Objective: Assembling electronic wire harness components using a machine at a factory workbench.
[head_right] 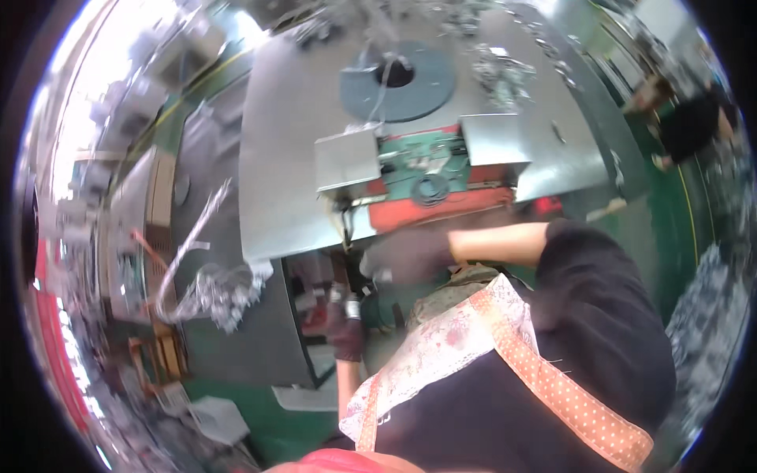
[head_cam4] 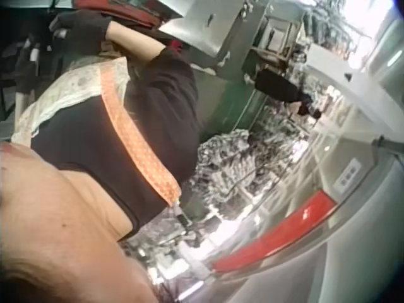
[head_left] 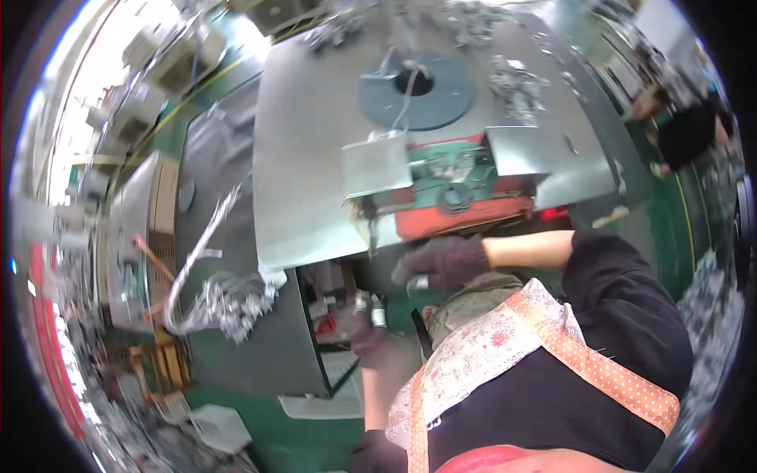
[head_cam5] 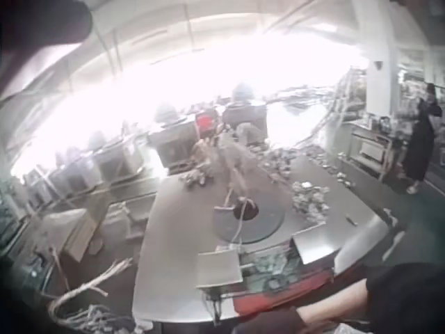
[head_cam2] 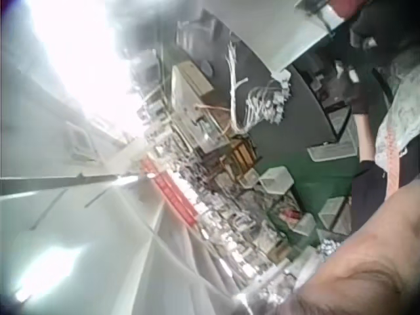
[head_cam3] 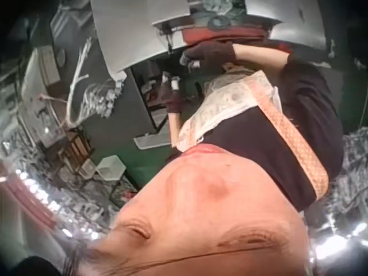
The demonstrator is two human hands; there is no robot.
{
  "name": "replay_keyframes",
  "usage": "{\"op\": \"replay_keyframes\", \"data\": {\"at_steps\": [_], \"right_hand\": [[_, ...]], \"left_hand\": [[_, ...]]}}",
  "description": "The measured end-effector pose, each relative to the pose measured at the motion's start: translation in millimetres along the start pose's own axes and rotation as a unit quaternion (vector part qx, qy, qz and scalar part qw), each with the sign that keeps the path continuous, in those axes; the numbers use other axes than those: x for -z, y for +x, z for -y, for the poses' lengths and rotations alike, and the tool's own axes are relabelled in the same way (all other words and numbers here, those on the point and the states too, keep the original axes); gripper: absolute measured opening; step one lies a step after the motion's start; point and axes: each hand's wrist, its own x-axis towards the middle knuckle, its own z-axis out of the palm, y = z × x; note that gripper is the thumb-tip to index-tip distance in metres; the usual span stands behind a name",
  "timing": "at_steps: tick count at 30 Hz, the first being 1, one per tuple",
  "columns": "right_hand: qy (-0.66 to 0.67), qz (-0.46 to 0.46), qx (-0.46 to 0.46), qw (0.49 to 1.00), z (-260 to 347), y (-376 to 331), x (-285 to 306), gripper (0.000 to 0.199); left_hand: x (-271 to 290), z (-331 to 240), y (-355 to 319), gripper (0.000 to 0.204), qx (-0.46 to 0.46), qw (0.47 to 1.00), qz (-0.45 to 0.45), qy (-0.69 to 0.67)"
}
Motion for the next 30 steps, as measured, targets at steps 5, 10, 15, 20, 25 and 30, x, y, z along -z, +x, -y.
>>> {"op": "replay_keyframes", "data": {"at_steps": [5,10,15,20,25,30], "right_hand": [[-0.071,-0.353,-0.007,0.933,-15.6,-123.1,148.7,0.032],[-0.312,-0.419,-0.325,0.789,-87.3,-203.0,218.0,0.031],[-0.270,-0.397,-0.316,0.818,-265.9,-244.1,202.8,0.037],[-0.236,-0.410,-0.337,0.814,-198.6,-216.7,217.3,0.028],[-0.046,-0.403,-0.252,0.878,-168.8,-238.8,227.4,0.041],[-0.261,-0.526,-0.299,0.752,-180.1,-223.6,245.1,0.064]], "left_hand": [[27.4,-114.0,105.0,0.025,-0.304,0.939,-0.159,-0.027],[22.0,-217.3,182.9,0.034,-0.340,0.939,-0.022,0.040],[-43.9,-292.4,266.0,0.035,-0.329,0.925,0.181,0.052],[-68.9,-297.3,314.6,0.058,-0.174,0.876,0.320,0.317],[-71.8,-265.1,362.4,0.054,-0.193,0.794,0.230,0.528],[-54.2,-247.0,371.2,0.048,-0.235,0.825,0.196,0.475]]}}
